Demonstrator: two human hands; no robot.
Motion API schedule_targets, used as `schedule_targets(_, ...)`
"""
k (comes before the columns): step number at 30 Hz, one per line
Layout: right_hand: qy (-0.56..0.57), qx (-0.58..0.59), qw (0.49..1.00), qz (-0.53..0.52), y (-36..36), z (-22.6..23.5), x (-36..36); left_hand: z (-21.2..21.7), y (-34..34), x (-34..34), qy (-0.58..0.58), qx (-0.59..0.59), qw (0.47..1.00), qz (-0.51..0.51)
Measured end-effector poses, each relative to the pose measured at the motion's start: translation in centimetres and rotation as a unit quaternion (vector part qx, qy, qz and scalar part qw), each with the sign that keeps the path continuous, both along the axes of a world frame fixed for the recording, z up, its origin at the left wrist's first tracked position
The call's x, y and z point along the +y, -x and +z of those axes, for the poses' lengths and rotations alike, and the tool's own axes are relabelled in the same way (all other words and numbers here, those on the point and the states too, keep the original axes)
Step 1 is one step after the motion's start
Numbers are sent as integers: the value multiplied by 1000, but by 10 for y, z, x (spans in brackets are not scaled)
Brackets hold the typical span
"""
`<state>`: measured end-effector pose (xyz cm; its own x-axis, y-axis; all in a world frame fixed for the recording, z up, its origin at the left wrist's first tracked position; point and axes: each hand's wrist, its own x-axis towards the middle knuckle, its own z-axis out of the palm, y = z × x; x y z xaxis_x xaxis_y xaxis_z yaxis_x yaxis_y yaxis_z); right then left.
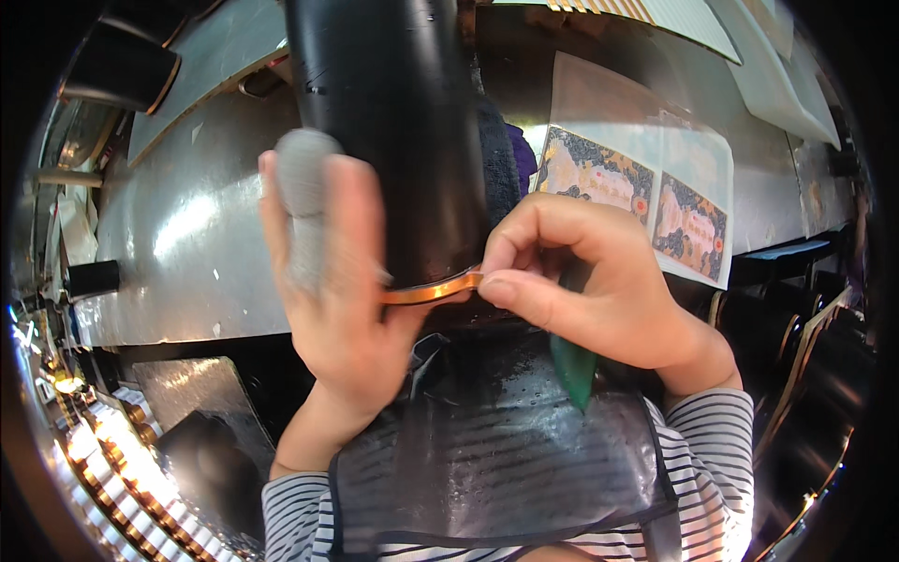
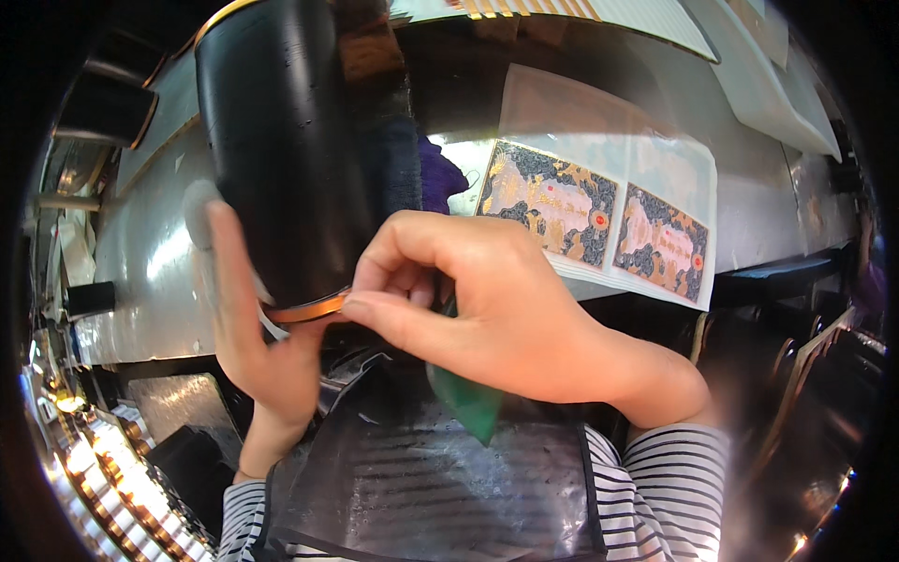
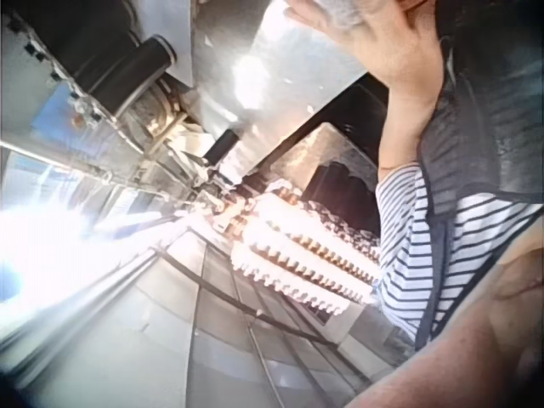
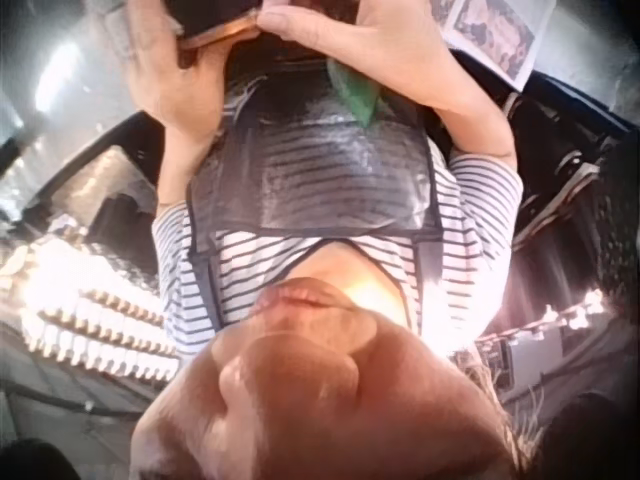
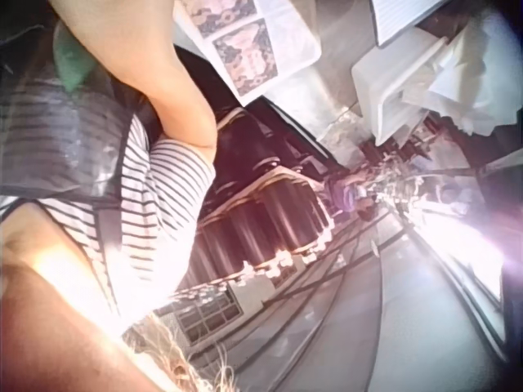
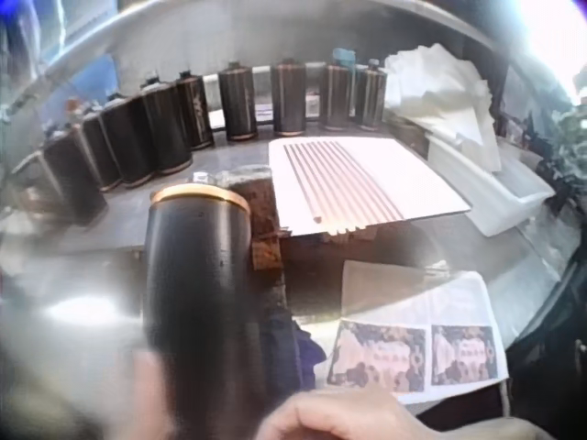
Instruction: The person applies a printed label to a black cylindrical container, smooths it with a green plastic card, and then wraps a thin gold strip around the top and bottom edges. The person repeats this process on multiple cylinders, placing finished ones aside.
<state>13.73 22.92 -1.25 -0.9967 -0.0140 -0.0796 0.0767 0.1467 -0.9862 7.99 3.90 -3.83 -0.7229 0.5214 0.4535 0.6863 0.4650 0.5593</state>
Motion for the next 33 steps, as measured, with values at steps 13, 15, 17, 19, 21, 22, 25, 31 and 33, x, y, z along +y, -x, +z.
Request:
schedule_targets(13, 35, 36, 999, 17, 3, -13, 3, 18, -1, 20, -287, -345, 893, -34)
schedule_targets(15, 34, 47, 998, 17, 3, -15, 4, 21, -2, 26, -292, -353, 888, -31)
schedule_targets(17, 37, 50, 998, 24, 4, -16, 6, 21, -3, 28, -286, -348, 892, -27)
schedule_targets(19, 44, 46, 997, 32, 4, -17, 7, 20, -3, 28, -270, -334, 903, -24)
schedule_targets(21, 57, 41, 997, 43, 4, -19, 9, 19, -4, 29, -256, -320, 912, -16)
schedule_targets(22, 63, 38, 996, 48, 4, -19, 10, 16, -4, 29, -239, -301, 923, -13)
schedule_targets(25, 73, 51, 995, 46, 5, -22, 9, 10, -2, 25, -179, -235, 955, -5)
schedule_targets(31, 83, 51, 993, 59, 6, -24, 14, 24, 0, 26, -306, -387, 868, -62)
schedule_targets(33, 85, 47, 993, 68, 7, -23, 14, 26, -3, 27, -246, -369, 896, -35)
